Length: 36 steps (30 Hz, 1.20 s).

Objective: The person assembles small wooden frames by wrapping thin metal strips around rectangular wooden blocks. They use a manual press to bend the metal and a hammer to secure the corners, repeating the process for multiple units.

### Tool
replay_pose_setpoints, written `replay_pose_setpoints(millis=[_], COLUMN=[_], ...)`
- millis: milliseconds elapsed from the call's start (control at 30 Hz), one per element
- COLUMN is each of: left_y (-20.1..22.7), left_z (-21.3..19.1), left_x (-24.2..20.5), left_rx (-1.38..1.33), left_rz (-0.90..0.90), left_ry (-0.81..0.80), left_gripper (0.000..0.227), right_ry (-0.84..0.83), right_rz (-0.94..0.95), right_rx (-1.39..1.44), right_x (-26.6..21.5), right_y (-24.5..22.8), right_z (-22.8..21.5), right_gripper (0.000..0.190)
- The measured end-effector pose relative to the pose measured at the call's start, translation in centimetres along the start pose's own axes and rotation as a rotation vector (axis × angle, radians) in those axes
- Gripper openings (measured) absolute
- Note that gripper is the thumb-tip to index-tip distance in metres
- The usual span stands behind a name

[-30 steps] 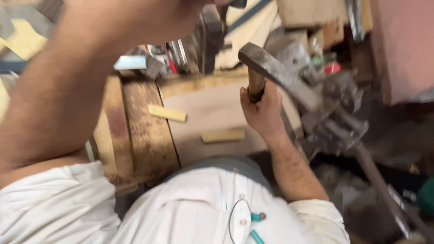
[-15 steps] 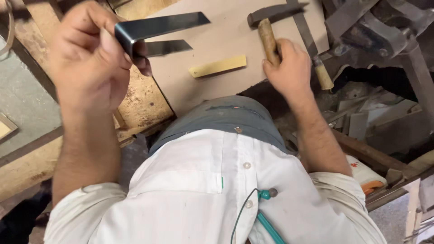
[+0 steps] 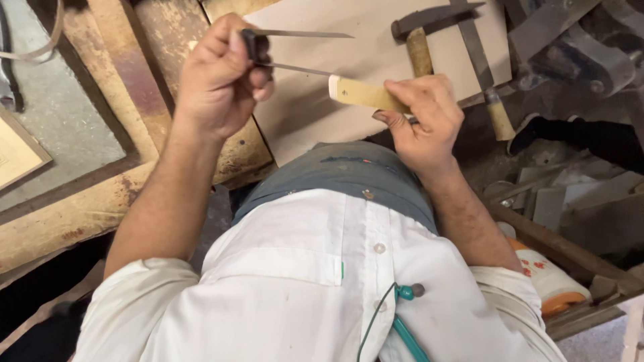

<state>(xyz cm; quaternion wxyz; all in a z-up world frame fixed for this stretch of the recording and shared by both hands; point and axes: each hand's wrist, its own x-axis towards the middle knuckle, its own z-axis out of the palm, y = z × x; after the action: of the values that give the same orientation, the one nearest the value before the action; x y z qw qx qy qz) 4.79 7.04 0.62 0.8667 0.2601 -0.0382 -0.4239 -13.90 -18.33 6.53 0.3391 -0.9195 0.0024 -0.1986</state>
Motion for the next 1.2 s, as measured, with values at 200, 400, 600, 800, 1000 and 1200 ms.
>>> replay_pose_setpoints(millis=[200, 400, 600, 800, 1000, 1200], left_y=[-3.7, -4.6, -4.4, -4.5, -5.1, -5.5], left_z=[2.5, 4.0, 4.0, 3.0, 2.0, 1.5], left_x=[2.3, 2.9, 3.9, 4.8, 5.0, 5.1], left_rx=[-0.107, -0.041, 0.018, 0.071, 0.055, 0.107], left_rz=[-0.15, -0.178, -0.199, -0.232, -0.276, -0.247], left_ry=[-0.228, -0.32, -0.364, -0.369, -0.339, -0.222], left_gripper=[0.018, 0.022, 0.024, 0.023, 0.021, 0.018], right_ry=[0.103, 0.151, 0.176, 0.15, 0.098, 0.051], right_rz=[-0.06, -0.052, -0.028, -0.028, 0.0, 0.004], right_rx=[-0.098, -0.166, -0.187, -0.228, -0.181, -0.178], right_x=[1.3, 1.4, 1.0, 1.6, 2.2, 2.3], right_y=[-1.0, -1.3, -0.7, 0.1, 0.4, 0.8], right_z=[-0.2, -0.4, -0.5, -0.8, -0.7, -0.3], right_gripper=[0.04, 0.039, 0.035, 0.036, 0.032, 0.031])
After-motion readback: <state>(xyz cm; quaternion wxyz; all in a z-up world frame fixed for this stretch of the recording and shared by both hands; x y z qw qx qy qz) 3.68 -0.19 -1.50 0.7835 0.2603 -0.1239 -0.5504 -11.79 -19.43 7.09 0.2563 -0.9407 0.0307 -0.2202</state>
